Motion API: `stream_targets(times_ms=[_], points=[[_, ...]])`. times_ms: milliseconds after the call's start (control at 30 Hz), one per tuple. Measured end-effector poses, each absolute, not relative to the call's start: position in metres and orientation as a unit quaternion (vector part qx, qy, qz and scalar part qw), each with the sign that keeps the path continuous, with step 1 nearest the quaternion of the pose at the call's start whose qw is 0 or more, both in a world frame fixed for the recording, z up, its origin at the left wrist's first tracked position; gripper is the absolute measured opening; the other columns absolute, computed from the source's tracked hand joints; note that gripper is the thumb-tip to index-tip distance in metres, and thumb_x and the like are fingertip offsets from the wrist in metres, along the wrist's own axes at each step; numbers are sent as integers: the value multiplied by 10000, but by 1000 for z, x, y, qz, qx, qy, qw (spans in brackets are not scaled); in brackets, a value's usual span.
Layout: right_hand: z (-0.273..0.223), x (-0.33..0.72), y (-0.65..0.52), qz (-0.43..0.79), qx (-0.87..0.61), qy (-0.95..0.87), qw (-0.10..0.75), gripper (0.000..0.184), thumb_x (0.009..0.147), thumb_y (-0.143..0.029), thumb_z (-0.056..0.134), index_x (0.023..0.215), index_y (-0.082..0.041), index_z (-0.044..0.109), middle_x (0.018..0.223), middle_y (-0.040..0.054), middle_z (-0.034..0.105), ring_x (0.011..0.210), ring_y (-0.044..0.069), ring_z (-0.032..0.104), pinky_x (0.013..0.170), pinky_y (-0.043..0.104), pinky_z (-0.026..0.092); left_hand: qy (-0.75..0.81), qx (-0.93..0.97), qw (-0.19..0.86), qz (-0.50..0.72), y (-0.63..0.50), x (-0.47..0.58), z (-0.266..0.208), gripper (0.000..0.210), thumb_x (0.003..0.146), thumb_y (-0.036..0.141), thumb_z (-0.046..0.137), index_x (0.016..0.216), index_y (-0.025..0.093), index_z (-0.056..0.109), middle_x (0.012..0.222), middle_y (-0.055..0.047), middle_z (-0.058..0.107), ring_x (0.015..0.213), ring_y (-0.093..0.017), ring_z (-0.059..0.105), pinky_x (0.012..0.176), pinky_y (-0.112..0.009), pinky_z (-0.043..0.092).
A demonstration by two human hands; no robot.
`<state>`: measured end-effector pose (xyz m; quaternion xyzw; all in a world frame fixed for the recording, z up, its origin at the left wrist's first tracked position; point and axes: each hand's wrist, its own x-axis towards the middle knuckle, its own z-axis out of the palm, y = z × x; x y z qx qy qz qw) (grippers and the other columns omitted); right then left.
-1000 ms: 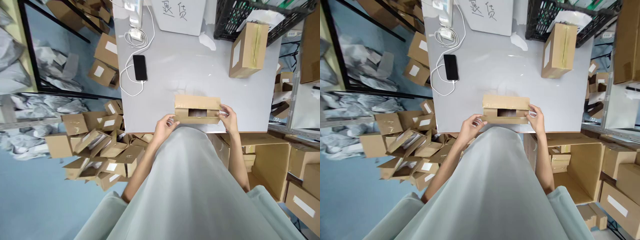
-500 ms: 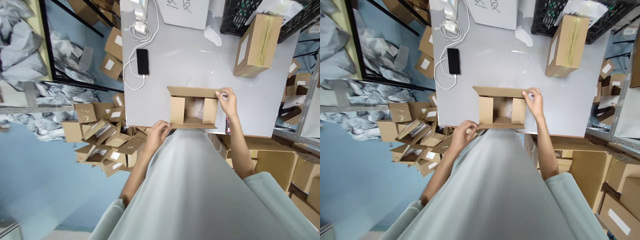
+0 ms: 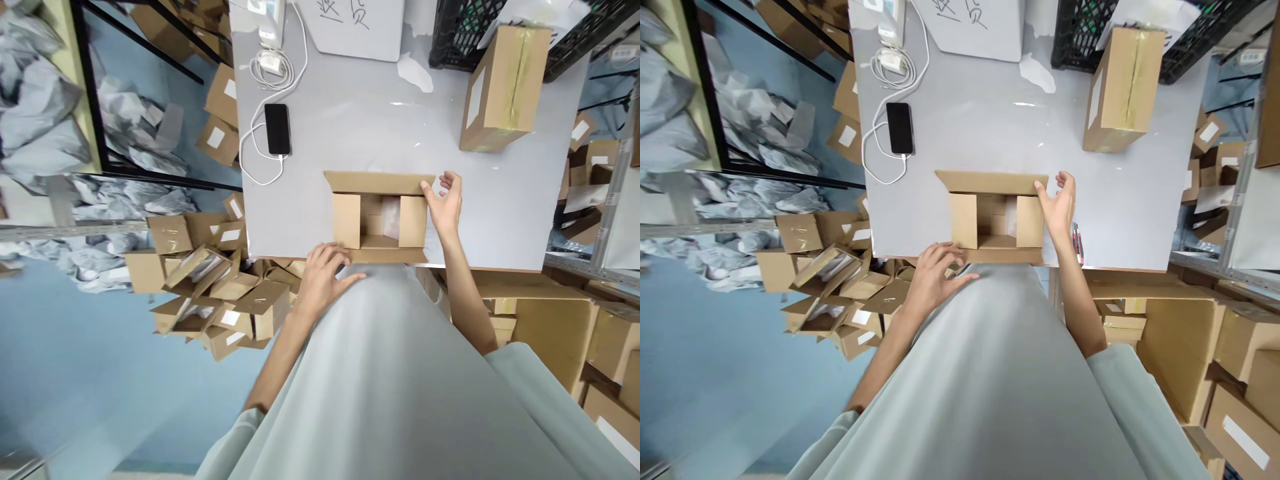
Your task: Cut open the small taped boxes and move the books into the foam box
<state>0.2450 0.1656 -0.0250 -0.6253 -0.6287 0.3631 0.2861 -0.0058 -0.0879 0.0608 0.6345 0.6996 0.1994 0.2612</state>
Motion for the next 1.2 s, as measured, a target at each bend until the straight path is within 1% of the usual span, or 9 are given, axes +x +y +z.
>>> stream_targets(times_ms=[100,200,333,467,633,733,867,1033,1200], points=[[0,251,120,329,-637,-628,303,564,980,-547,698,1442,-289,503,1462,161,590,1396,342,584,1121,599,546,695,628,281,209,-57,4,71,199,1106,414,626,1015,247,684,1160,-87,794,1169,-274,722,1094,-450,527],[15,254,80,316,-650,-630,285,432,982,-483,702,1326,-259,566,1371,153,630,1295,320,630,1081,550,582,687,626,319,184,-25,18,72,204,1128,351,550,1170,233,711,1131,-87,810,1088,-269,750,1048,-428,559],[19,257,52,343,-658,-641,200,324,960,-403,730,1222,-237,638,1293,151,683,1200,315,672,1030,518,617,678,607,387,150,4,40,64,376,1116,295,515,1460,194,631,1326,-135,787,1230,-296,751,1085,-436,574],[22,263,42,365,-664,-640,128,398,937,-368,761,1294,-219,664,1337,162,704,1199,337,708,1053,536,608,675,530,502,104,17,57,44,583,1099,316,547,1646,134,458,1509,-210,708,1417,-334,685,1191,-467,534],[31,264,34,390,-666,-631,83,583,916,-365,780,1452,-212,608,1418,186,680,1205,369,739,1042,546,606,639,424,628,130,28,68,20,556,1063,223,544,1607,115,513,1497,-201,722,1444,-283,673,1248,-420,493],[34,261,30,393,-672,-623,74,642,911,-409,800,1485,-218,584,1402,189,691,1203,386,745,1023,542,608,641,380,647,162,31,72,20,540,1058,203,521,1591,120,535,1398,-151,778,1380,-243,710,1240,-384,491],[39,254,27,393,-682,-613,70,709,909,-464,802,1530,-225,556,1420,204,695,1240,406,742,1022,534,610,611,410,643,211,29,79,39,461,1098,266,472,1523,169,623,1459,-111,756,1387,-228,695,1236,-368,490],[44,258,29,403,-667,-623,71,551,1009,-338,569,1536,-177,563,1382,214,756,1195,404,769,1031,546,600,559,512,623,193,29,85,59,411,1137,340,442,1404,215,728,1504,-90,736,1419,-248,674,1252,-381,475],[39,276,36,424,-654,-620,91,458,1038,-319,452,1438,-183,627,1226,175,828,1097,359,786,983,481,598,657,565,495,59,50,82,45,433,1058,291,622,1466,153,658,1502,-181,719,1387,-336,689,1197,-444,508]])
